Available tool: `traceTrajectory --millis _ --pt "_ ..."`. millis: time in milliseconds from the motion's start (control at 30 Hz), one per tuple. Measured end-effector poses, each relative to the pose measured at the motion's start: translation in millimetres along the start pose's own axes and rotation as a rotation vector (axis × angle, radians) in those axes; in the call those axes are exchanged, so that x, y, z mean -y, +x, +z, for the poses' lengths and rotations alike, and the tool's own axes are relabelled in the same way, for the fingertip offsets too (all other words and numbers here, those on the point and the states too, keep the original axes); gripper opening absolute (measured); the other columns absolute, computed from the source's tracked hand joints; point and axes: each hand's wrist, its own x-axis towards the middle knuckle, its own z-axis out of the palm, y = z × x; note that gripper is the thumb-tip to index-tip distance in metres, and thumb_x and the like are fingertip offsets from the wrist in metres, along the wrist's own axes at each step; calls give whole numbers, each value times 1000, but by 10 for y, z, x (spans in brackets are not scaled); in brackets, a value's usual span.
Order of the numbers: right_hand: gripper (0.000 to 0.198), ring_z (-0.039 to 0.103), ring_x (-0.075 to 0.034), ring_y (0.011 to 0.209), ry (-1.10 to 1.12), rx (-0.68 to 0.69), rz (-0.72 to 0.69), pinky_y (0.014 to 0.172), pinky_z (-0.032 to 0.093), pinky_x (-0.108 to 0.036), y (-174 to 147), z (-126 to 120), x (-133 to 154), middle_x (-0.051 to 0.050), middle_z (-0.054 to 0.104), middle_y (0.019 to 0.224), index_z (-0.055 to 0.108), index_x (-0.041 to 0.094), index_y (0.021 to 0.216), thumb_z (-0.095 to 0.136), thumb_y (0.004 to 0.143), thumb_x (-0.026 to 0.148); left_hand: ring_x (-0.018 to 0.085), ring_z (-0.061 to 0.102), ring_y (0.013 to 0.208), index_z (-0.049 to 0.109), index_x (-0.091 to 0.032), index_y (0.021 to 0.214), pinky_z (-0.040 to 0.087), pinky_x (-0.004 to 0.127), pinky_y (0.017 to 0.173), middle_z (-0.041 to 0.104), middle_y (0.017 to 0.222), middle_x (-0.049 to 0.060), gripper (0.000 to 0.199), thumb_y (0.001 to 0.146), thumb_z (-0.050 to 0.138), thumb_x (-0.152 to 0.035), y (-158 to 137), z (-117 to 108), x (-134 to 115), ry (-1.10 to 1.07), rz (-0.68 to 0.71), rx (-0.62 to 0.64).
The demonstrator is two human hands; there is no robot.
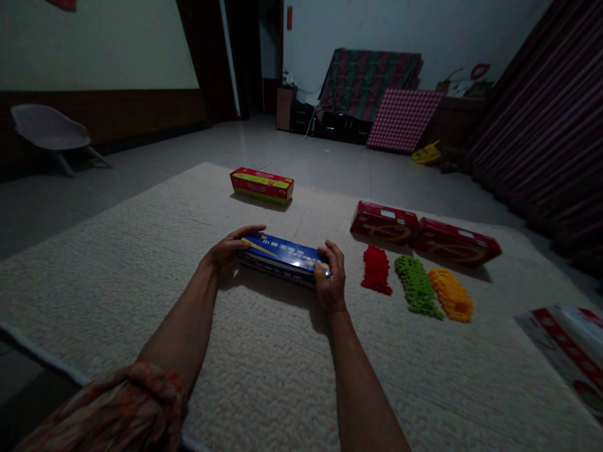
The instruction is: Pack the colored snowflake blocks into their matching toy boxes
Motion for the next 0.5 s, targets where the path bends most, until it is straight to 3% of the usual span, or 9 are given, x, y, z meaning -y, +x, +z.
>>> traceTrajectory --millis 300,500 --pt "55 49 -37 141 -167 317 -76 117 41 -59 121 -228 14 -21 52 148 62 18 133 62 91 54 29 64 107 76 -23 124 51 35 87 71 122 10 64 61 81 -18 13 18 -12 -10 26 -8" --pt "60 50 -38 138 -415 513 -104 115 40 -60 258 -349 264 -21 57 145 59 16 136 69 87 49 32 62 119 77 -23 121 52 36 90 66 140 10 61 61 83 -17 3 72 3 -88 55 -85"
